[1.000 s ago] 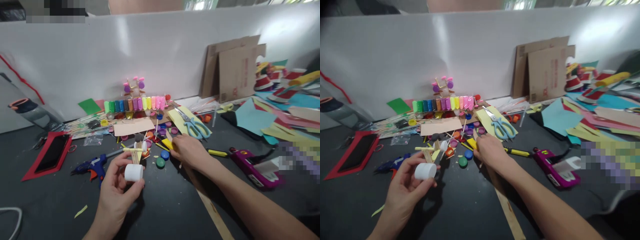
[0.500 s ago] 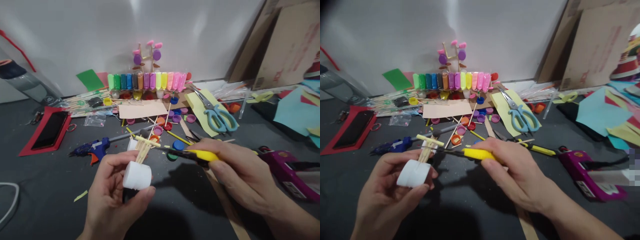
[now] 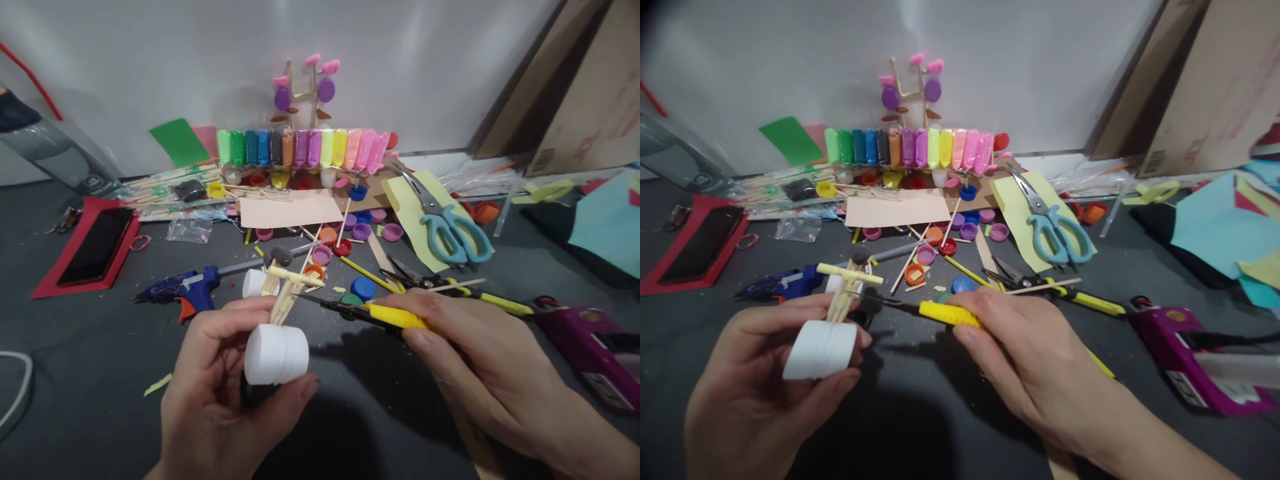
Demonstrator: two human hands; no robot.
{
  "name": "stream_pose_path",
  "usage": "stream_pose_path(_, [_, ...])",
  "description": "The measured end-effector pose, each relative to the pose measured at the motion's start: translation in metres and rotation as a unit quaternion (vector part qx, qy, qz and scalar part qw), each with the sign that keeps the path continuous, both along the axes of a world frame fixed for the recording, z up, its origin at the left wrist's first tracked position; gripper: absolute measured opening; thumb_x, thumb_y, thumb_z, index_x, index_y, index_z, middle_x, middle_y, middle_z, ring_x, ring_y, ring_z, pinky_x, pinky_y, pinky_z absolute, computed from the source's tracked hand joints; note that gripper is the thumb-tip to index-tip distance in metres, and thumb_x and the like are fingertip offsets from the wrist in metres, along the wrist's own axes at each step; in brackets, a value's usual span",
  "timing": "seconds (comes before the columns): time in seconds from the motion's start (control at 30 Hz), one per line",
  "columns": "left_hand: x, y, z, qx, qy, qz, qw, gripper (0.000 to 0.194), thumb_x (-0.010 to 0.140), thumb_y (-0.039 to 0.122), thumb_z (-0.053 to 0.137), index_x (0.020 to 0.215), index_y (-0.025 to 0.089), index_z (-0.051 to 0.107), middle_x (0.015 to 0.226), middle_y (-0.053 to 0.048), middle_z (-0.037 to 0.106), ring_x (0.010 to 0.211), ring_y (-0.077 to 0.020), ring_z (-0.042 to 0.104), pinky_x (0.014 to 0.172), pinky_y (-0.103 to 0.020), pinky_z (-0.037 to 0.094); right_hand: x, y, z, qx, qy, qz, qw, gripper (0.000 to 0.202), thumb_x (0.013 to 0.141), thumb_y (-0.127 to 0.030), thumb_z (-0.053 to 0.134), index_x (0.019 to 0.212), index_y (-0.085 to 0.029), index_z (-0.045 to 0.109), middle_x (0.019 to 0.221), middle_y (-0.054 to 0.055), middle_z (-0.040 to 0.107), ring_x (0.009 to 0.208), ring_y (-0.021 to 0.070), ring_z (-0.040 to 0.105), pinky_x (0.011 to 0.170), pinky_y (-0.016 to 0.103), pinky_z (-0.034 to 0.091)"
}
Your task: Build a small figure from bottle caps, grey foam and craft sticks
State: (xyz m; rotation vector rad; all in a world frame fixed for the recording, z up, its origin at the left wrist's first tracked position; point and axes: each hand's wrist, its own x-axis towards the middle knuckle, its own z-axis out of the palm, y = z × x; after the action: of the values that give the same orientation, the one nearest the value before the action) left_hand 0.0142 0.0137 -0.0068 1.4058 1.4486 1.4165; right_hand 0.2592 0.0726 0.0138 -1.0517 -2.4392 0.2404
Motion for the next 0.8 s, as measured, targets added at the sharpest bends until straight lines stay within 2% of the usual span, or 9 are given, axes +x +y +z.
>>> stream_pose_path(0.27, [-0.001, 0.001, 0.0, -0.013, -0.017, -0.005, 1.0, 0.046, 0.067, 0.015, 0.086, 0.104, 0.029, 0.063, 0.119, -0.001, 0.072, 0.08, -0.018, 0.077, 0.07, -0.023, 0.065, -0.004, 0.0, 0.005, -0.024, 0.01, -0.009, 1.0, 0.026, 0.106, -0.033, 0.039, 0.098, -0.021, 0.061, 0.083, 0.001, 0.069, 0.068, 0.0126, 0.066, 0.06, 0.021, 0.05])
stream_pose_path(0.4, [-0.001, 0.0, -0.001, -0.017, -0.024, -0.009, 1.0, 0.046, 0.066, 0.015, 0.087, 0.103, 0.028, 0.064, 0.118, -0.001, 0.072, 0.079, -0.018, 0.077, 0.07, -0.022, 0.065, -0.005, 0.0, 0.006, -0.066, 0.032, -0.012, 0.997, 0.027, 0.105, -0.032, 0.04, 0.09, -0.022, 0.061, 0.081, 0.0, 0.069, 0.068, 0.013, 0.067, 0.061, 0.022, 0.05])
stream_pose_path(0.53, [0.001, 0.001, -0.001, -0.034, -0.043, -0.006, 0.998, 0.046, 0.065, 0.015, 0.088, 0.102, 0.029, 0.064, 0.117, -0.001, 0.072, 0.08, -0.0184, 0.077, 0.07, -0.023, 0.065, -0.004, 0.001, 0.008, -0.116, 0.052, -0.006, 0.992, 0.03, 0.104, -0.032, 0.041, 0.081, -0.024, 0.057, 0.07, -0.001, 0.064, 0.067, 0.0153, 0.066, 0.058, 0.024, 0.047])
stream_pose_path(0.7, [0.0, 0.001, -0.001, -0.035, -0.07, -0.027, 0.997, 0.046, 0.064, 0.013, 0.089, 0.102, 0.027, 0.065, 0.115, -0.005, 0.074, 0.075, -0.0202, 0.077, 0.061, -0.023, 0.065, -0.003, 0.004, 0.011, -0.16, 0.071, -0.01, 0.985, 0.032, 0.104, -0.032, 0.043, 0.076, -0.024, 0.057, 0.065, -0.002, 0.062, 0.063, 0.0159, 0.064, 0.055, 0.025, 0.047])
stream_pose_path(0.8, [0.0, 0.001, -0.001, -0.027, -0.061, -0.021, 0.998, 0.048, 0.063, 0.014, 0.09, 0.102, 0.027, 0.065, 0.116, -0.004, 0.073, 0.076, -0.0195, 0.077, 0.065, -0.024, 0.065, -0.002, 0.005, 0.012, -0.18, 0.072, -0.01, 0.981, 0.035, 0.104, -0.033, 0.043, 0.072, -0.024, 0.054, 0.062, -0.002, 0.06, 0.06, 0.015, 0.063, 0.051, 0.024, 0.047])
